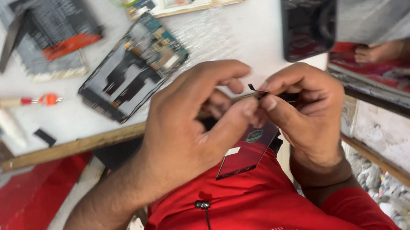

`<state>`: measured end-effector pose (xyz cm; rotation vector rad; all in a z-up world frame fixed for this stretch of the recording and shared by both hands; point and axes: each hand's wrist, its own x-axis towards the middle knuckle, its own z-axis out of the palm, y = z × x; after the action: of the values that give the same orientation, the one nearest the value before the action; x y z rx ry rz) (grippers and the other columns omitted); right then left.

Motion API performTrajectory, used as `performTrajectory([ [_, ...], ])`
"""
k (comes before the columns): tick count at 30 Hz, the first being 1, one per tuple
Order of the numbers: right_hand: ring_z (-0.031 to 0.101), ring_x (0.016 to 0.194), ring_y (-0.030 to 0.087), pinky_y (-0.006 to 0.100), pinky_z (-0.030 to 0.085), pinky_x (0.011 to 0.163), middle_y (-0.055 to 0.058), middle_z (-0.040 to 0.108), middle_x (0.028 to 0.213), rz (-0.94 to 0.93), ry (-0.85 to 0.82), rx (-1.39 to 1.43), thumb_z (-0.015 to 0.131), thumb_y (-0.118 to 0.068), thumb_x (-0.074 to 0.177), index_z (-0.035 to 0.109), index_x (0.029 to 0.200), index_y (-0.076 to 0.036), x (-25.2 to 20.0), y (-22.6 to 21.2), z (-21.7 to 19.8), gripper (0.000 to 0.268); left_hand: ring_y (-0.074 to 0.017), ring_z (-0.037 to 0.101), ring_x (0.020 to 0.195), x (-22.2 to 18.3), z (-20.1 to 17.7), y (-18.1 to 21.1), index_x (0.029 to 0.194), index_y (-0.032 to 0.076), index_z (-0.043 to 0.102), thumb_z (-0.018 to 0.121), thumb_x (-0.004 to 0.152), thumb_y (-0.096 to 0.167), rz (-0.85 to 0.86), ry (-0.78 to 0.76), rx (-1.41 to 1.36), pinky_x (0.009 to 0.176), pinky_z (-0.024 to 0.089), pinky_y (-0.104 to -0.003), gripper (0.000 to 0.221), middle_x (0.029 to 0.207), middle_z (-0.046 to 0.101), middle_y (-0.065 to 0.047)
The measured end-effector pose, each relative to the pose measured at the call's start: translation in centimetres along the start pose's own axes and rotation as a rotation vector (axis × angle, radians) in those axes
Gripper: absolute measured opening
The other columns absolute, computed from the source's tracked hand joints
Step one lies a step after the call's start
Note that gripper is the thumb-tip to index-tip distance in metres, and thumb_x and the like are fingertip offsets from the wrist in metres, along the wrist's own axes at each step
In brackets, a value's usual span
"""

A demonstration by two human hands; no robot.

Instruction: The person disassembles a smartphone, removes the battery, and handles internal components and a screen assembly. They then reassemble the device by placing the screen back onto the chassis and pressing the edges to secure it.

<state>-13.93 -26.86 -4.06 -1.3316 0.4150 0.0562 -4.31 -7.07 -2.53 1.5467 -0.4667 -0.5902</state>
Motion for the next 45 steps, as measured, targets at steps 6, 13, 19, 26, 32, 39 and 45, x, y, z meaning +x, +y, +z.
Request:
performTrajectory([
  [6, 0.068, 0.073, 0.014, 0.024, 0.057, 0.068, 0.013, 0.071, 0.088, 0.005, -0.040, -0.004, 0.069, 0.002, 0.105, 0.064, 0.105, 0.007, -0.8, -0.3, 1.6, 0.007, -0.0083, 0.079, 0.085, -1.2, -1.1, -0.6, 0.114, 0.003, 0.065, 0.067, 0.109, 0.011, 0.083, 0.017, -0.021, 0.073, 0.064, -0.021, 0.009, 0.100, 0.070, -0.006],
  [13, 0.059, 0.066, 0.006, 0.016, 0.045, 0.060, 0.010, 0.069, 0.084, -0.011, -0.093, -0.015, 0.069, 0.003, 0.106, 0.065, 0.104, 0.009, -0.4, 0.5, 1.2, 0.007, -0.0078, 0.078, 0.080, -1.8, -1.2, -1.2, 0.104, 0.003, 0.063, 0.064, 0.106, 0.011, 0.085, 0.047, -0.083, 0.066, 0.065, -0.020, 0.008, 0.090, 0.071, -0.004],
  [19, 0.064, 0.066, 0.008, 0.018, 0.051, 0.061, 0.010, 0.071, 0.083, -0.028, -0.111, -0.035, 0.069, 0.001, 0.106, 0.065, 0.104, 0.008, -0.4, 0.2, 1.4, 0.008, -0.0070, 0.079, 0.082, -2.0, -1.1, -1.2, 0.105, 0.004, 0.063, 0.063, 0.108, 0.011, 0.035, 0.032, -0.181, 0.070, 0.067, -0.020, 0.007, 0.088, 0.073, -0.002],
  [26, 0.065, 0.066, 0.008, 0.019, 0.052, 0.062, 0.010, 0.070, 0.082, -0.078, -0.015, -0.196, 0.074, -0.002, 0.103, 0.067, 0.099, 0.006, -0.4, -0.5, 2.6, 0.011, -0.0087, 0.079, 0.083, -1.7, -1.0, -1.1, 0.105, 0.002, 0.063, 0.062, 0.108, 0.010, 0.043, 0.024, -0.167, 0.071, 0.067, -0.020, 0.008, 0.089, 0.073, -0.004],
  [32, 0.065, 0.065, 0.007, 0.018, 0.054, 0.060, 0.007, 0.070, 0.080, -0.071, 0.035, -0.283, 0.075, -0.005, 0.100, 0.067, 0.100, 0.001, -0.6, -0.9, 3.0, 0.010, -0.0084, 0.079, 0.082, -1.6, -0.7, -1.0, 0.105, 0.003, 0.063, 0.064, 0.107, 0.012, 0.046, 0.034, -0.113, 0.069, 0.066, -0.020, 0.010, 0.088, 0.073, -0.003],
  [39, 0.063, 0.067, 0.007, 0.018, 0.051, 0.062, 0.007, 0.068, 0.081, -0.098, 0.025, -0.371, 0.077, -0.005, 0.104, 0.068, 0.099, 0.003, -0.3, -0.8, 2.8, 0.013, -0.0088, 0.078, 0.081, -1.8, -0.5, -1.0, 0.106, 0.003, 0.063, 0.063, 0.107, 0.012, 0.059, 0.043, -0.101, 0.068, 0.065, -0.021, 0.009, 0.090, 0.072, -0.004],
  [45, 0.066, 0.068, 0.007, 0.019, 0.055, 0.063, 0.005, 0.070, 0.082, -0.041, 0.029, -0.240, 0.074, -0.008, 0.098, 0.066, 0.101, 0.000, -0.3, -0.9, 3.3, 0.011, -0.0085, 0.079, 0.083, -1.5, -0.5, -1.4, 0.106, 0.003, 0.063, 0.064, 0.108, 0.013, 0.045, 0.033, -0.122, 0.069, 0.066, -0.020, 0.010, 0.089, 0.073, -0.003],
])
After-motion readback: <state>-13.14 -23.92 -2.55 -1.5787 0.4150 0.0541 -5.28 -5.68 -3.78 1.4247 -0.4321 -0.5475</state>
